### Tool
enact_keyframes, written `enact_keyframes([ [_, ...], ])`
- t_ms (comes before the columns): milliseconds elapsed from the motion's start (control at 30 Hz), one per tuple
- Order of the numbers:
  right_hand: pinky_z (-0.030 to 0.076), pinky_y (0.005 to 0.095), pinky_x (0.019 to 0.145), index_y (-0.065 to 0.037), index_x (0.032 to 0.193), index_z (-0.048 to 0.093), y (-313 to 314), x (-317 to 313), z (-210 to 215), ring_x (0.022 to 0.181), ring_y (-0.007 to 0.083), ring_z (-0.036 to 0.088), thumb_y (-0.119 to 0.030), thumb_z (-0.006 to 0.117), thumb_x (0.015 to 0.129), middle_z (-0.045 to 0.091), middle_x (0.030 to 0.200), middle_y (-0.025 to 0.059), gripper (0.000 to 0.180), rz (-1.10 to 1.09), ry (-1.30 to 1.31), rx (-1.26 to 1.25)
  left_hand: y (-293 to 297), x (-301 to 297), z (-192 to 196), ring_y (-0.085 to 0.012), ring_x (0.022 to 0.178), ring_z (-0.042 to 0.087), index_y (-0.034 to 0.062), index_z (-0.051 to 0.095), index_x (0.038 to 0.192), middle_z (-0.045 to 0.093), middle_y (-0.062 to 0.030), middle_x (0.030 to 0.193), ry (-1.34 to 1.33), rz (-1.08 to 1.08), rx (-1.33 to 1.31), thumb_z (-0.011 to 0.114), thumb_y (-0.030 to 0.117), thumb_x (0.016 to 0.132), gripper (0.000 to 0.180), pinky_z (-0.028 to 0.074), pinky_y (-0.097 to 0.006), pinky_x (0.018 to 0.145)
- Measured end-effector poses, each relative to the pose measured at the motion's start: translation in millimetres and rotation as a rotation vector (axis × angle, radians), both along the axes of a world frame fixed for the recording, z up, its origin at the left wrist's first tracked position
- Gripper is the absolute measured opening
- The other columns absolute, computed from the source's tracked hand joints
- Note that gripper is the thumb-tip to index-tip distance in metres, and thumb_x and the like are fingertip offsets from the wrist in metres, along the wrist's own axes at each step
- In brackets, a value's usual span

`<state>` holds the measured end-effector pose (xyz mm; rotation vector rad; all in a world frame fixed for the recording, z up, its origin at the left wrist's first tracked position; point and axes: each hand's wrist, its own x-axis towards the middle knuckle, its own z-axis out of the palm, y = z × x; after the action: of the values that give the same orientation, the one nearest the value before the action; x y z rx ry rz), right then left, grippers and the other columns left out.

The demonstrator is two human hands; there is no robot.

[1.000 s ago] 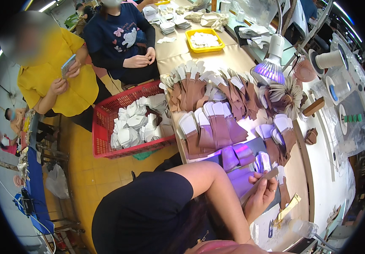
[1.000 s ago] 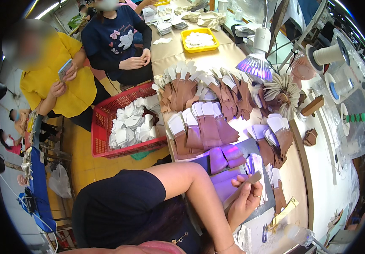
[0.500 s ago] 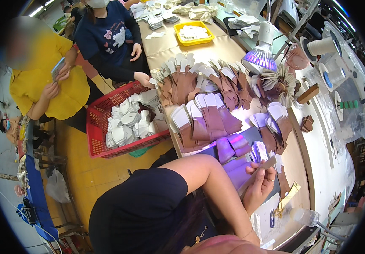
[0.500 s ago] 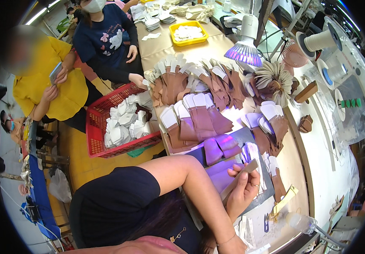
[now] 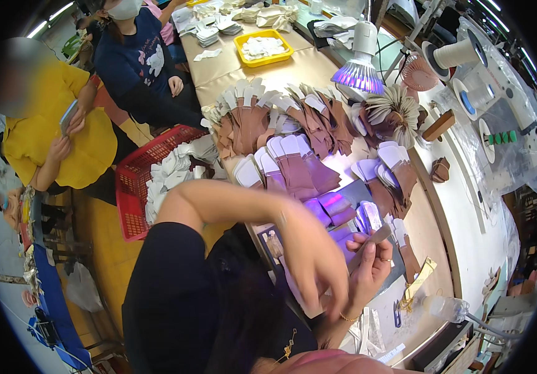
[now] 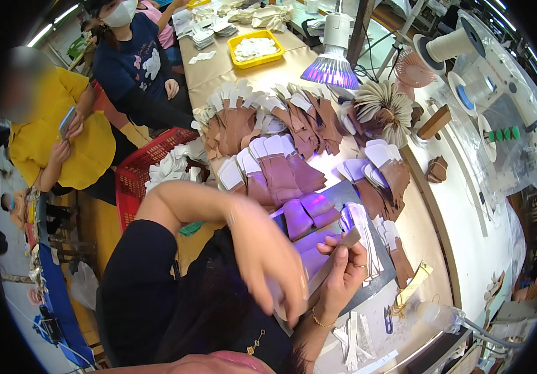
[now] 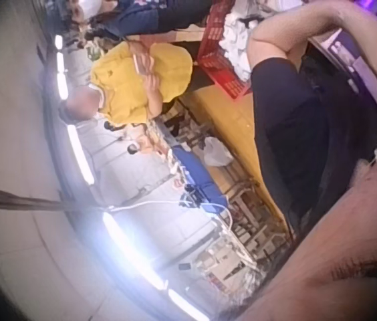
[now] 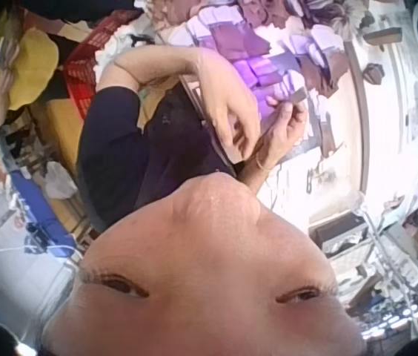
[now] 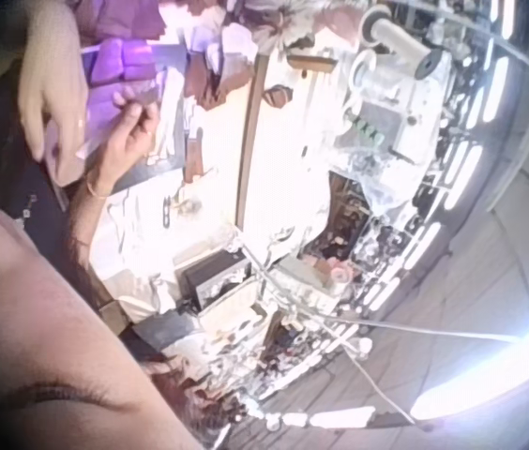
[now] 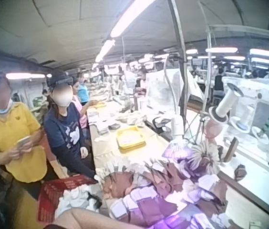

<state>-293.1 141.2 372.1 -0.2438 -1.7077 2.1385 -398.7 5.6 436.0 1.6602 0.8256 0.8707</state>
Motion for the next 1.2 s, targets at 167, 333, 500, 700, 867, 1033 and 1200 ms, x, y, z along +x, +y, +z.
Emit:
enact_keyframes([
  [167,0.048,0.028,0.075,0.004,0.108,0.05,0.8,-0.8,-0.9,0.075,0.017,0.062,-0.012,0.047,0.095,0.063,0.091,0.0152,0.02,0.012,-0.002,0.005,-66.1,-144.6,-19.6,-0.0172,0.094,0.06,0.0012,0.059,0.114,0.063,-0.0076,0.106,0.226,0.55,-0.527,0.06,0.026,0.089,0.035,0.048,-0.03,0.082],
  [333,0.048,0.0281,0.075,0.004,0.109,0.049,0.7,-0.9,0.2,0.075,0.0173,0.061,-0.011,0.048,0.095,0.062,0.091,0.0153,0.021,-0.008,-0.049,0.038,-90.4,-294.1,-58.3,-0.013,0.075,0.063,0.0062,0.062,0.108,0.066,-0.0075,0.093,0.315,1.536,-0.604,0.053,0.03,0.09,0.031,0.049,-0.026,0.063],
  [500,0.049,0.0293,0.075,0.004,0.106,0.05,-0.3,-2.5,0.8,0.074,0.0182,0.063,-0.011,0.048,0.095,0.063,0.09,0.0155,0.019,-0.048,-0.061,0.057,-73.9,-403.1,-118.0,-0.0279,0.096,0.064,0.0039,0.061,0.114,0.065,-0.0145,0.106,1.039,1.613,-0.926,0.062,0.048,0.078,0.057,0.05,-0.04,0.082],
  [700,0.049,0.0294,0.076,0.004,0.106,0.05,-1.5,1.1,-2.1,0.075,0.0183,0.064,-0.008,0.048,0.095,0.063,0.09,0.0151,0.017,-0.11,-0.096,0.026,-60.3,-423.5,-167.1,-0.0279,0.109,0.057,0.0133,0.063,0.115,0.062,-0.0088,0.117,0.848,1.76,-1.096,0.07,0.049,0.072,0.057,0.044,-0.045,0.09],
  [867,0.046,0.0278,0.075,0.001,0.108,0.05,-7.2,1.3,-4.9,0.071,0.0156,0.061,-0.007,0.045,0.095,0.062,0.089,0.0145,0.017,-0.185,-0.114,0.022,-42.7,-402.4,-158.9,-0.0309,0.102,0.062,0.0068,0.067,0.102,0.065,-0.0153,0.107,0.837,2.047,-0.672,0.047,0.016,0.084,0.029,0.047,-0.047,0.086],
  [1033,0.045,0.0265,0.076,0.001,0.116,0.046,0.8,0.5,-6.9,0.074,0.013,0.055,-0.012,0.043,0.097,0.06,0.093,0.0123,0.023,-0.04,-0.047,0.052,-33.5,-397.6,-132.7,-0.031,0.091,0.065,0.0009,0.069,0.086,0.067,-0.0192,0.093,0.882,2.13,-0.439,0.069,0.018,0.069,0.024,0.052,-0.039,0.08],
  [1200,0.044,0.0261,0.075,0.001,0.116,0.046,7.7,3.6,-12.2,0.075,0.0128,0.054,-0.014,0.043,0.098,0.06,0.092,0.0116,0.024,-0.02,-0.041,0.073,-41.5,-375.0,-95.2,-0.0241,0.066,0.068,-0.0035,0.063,0.083,0.067,-0.0171,0.084,0.144,1.943,-0.267,0.069,0.018,0.076,0.023,0.053,-0.031,0.058],
])
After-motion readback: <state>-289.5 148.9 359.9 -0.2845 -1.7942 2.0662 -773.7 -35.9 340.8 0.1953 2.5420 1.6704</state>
